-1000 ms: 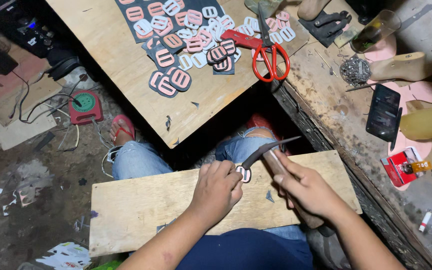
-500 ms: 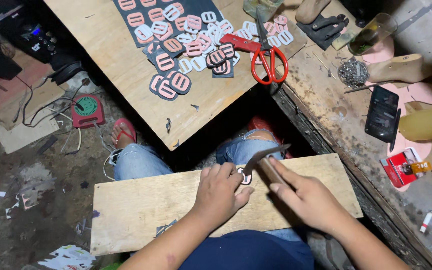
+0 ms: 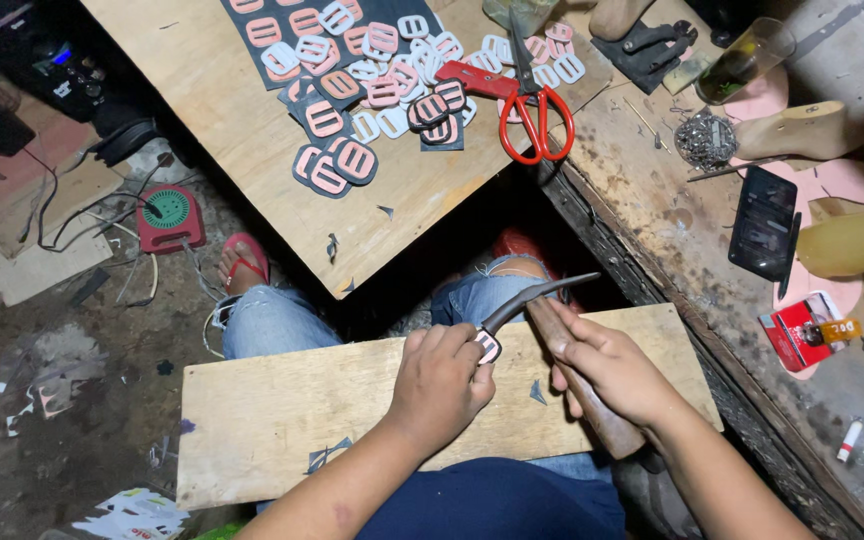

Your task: The person uses a curved metal tool to press and shape small pink and black shoe parts on a wooden board. The person repeatedly picks up parts, presses them with the tool, and places them back on the table.

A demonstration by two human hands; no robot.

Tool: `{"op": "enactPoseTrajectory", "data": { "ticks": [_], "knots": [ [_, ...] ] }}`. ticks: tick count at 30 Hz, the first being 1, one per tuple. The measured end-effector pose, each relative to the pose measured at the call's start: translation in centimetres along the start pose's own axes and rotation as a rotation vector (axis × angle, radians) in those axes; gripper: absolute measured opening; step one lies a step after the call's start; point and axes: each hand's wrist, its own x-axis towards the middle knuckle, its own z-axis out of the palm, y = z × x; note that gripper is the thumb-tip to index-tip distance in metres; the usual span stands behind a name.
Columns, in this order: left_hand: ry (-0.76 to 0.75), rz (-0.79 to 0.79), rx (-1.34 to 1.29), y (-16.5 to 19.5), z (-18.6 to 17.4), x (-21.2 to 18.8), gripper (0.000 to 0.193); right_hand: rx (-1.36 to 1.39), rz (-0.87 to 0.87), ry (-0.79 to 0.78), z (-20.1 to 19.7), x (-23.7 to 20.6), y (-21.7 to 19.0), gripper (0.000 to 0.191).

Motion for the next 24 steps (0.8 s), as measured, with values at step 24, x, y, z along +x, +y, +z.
{"op": "enactPoseTrajectory", "data": {
  "ticks": [24],
  "knots": [
    [-0.046,0.048,0.016,0.1,-0.7,-0.5,0.011,-0.843,-0.358,0.158,3.0,-4.1,-1.5,0.058]
  ]
}}
